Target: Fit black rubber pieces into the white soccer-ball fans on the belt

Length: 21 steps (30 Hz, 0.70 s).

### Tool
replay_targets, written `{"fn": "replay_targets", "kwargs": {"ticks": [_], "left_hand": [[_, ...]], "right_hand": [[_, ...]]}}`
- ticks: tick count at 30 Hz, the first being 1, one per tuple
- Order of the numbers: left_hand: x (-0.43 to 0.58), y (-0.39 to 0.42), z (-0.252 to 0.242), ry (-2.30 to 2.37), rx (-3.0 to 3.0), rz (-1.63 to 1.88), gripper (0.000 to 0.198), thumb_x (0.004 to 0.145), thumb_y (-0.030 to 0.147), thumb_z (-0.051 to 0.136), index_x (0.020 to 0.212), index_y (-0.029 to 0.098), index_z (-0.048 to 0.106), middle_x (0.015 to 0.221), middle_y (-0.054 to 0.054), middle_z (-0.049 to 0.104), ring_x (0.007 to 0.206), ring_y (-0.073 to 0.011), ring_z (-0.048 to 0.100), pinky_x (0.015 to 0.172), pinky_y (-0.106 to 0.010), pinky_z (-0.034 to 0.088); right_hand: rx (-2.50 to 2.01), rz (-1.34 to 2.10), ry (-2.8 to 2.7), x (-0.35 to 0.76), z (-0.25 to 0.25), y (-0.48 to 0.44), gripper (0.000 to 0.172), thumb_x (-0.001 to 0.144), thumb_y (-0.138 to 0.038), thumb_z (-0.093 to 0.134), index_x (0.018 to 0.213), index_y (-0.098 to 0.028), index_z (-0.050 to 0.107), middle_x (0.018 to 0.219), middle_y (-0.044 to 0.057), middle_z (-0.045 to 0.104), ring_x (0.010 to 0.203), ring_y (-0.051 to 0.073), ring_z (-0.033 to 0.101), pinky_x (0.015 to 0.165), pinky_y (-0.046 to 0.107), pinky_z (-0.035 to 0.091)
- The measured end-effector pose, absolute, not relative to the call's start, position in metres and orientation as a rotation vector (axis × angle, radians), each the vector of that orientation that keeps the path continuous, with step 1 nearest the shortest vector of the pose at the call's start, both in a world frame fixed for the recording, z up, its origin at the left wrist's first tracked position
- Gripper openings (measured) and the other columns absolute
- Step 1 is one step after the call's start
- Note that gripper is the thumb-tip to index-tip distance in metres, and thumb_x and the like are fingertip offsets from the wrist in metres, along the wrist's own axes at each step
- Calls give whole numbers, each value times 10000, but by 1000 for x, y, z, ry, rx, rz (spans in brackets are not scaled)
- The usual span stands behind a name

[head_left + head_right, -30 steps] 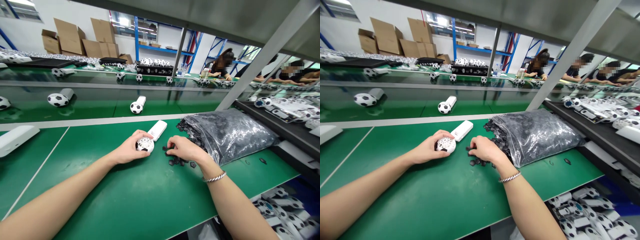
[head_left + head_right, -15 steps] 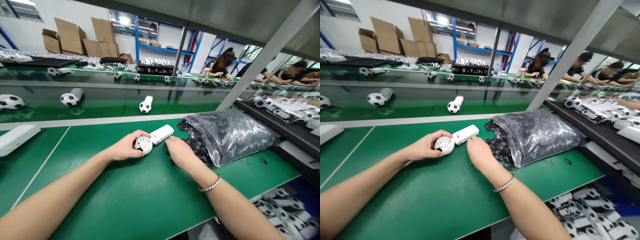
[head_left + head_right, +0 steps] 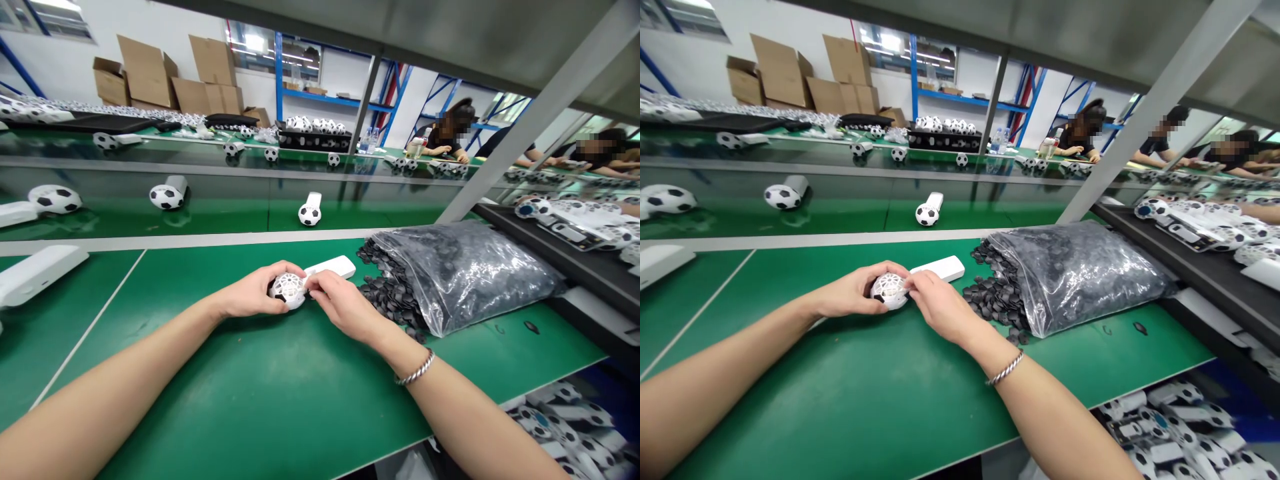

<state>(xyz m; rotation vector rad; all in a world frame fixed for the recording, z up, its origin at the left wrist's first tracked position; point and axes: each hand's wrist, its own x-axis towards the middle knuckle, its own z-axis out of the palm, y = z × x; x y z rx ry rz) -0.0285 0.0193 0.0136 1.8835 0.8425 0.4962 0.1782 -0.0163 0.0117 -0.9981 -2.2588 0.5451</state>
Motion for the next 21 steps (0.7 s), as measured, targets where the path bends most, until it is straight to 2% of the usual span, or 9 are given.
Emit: {"fn": "replay_targets", "kwargs": {"ticks": [4,7,12,15,21], "left_hand": [[-27,19,14,849,1895,495,501,646,193,607,1125,224,460,1004,-12,530,842,-166,532,706,-273,440],[-25,17,13,904,1917,522,490,658,272,642,1115,218,474,1026,-26,522,864,-179,529,724,-288,441],[-20,14,12,992,1991,595,512,628,391,684,1068,208,498,1015,-33,516,858,-184,518,728,-297,435],[-18,12,10,1008,2019,632,498,616,410,690,1030,204,504,989,-28,524,858,-187,514,736,-304,430],[-14,8,8,1021,2019,689,372,671,341,630,991,197,507,916,-7,535,782,-157,512,687,-275,422]], "right_hand": [[-982,582,-2218,178,8,-14,127,803,-126,500,914,-176,536,916,39,585,862,130,537,774,253,431],[-966,596,-2199,180,10,-13,109,802,-137,517,878,-187,578,883,24,615,839,123,557,780,254,436],[-849,564,-2303,182,14,-9,173,834,-135,475,875,-211,626,905,27,623,914,134,551,812,270,436],[-790,575,-2340,179,13,-6,187,840,-133,462,872,-217,626,888,24,624,890,133,551,803,269,436],[-962,695,-2209,172,17,-5,15,791,-190,543,798,-191,530,794,-16,576,764,97,535,746,205,433]]}}
